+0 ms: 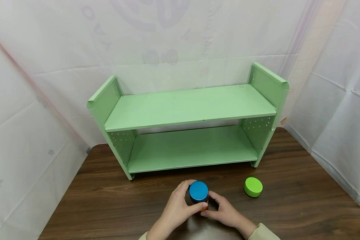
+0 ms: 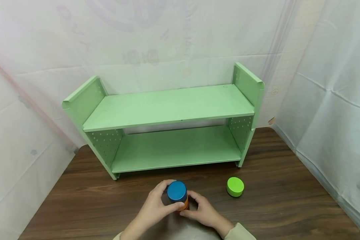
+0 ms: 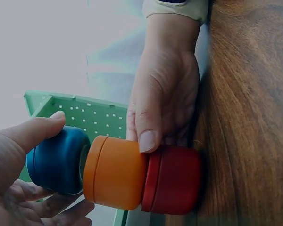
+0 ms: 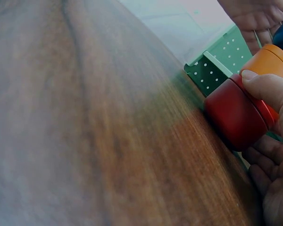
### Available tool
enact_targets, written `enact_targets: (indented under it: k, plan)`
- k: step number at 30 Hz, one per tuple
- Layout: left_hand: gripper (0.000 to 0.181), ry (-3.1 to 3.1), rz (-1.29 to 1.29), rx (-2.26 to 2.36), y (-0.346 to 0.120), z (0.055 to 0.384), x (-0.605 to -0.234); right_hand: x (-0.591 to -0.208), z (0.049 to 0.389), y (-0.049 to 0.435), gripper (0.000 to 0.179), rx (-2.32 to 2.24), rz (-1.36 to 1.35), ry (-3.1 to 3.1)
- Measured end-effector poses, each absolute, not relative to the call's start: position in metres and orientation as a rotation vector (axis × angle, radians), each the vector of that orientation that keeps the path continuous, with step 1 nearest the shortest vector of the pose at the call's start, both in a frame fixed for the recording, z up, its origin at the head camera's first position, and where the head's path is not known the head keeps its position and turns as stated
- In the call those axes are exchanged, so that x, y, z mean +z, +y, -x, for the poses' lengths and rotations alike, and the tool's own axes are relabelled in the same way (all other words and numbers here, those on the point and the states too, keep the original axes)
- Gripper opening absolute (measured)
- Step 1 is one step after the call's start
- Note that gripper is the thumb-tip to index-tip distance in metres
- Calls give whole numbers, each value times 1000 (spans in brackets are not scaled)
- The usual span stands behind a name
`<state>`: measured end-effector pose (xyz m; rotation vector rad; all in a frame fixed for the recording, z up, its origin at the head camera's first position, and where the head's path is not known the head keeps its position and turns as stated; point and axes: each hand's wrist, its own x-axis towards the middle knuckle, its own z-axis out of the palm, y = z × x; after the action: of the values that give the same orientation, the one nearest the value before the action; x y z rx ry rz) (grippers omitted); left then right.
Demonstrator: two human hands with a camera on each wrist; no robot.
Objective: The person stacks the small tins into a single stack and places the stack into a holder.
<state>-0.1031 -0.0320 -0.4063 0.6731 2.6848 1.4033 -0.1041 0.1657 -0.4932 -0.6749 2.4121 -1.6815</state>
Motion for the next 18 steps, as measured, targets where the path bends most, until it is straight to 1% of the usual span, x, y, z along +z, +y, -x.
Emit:
enact_targets:
  k: [7, 14, 18]
  plan:
    - [65, 2726, -711, 1370, -31, 103, -409, -493, 104, 165, 55, -1706, 740, 2416]
    - [66, 2707, -704, 1401, -30, 105, -413, -495, 104, 165, 58, -1712, 696, 2383]
    - [65, 2705, -707, 1413, -30, 105, -415, -496, 105, 165, 57, -1718, 713, 2394]
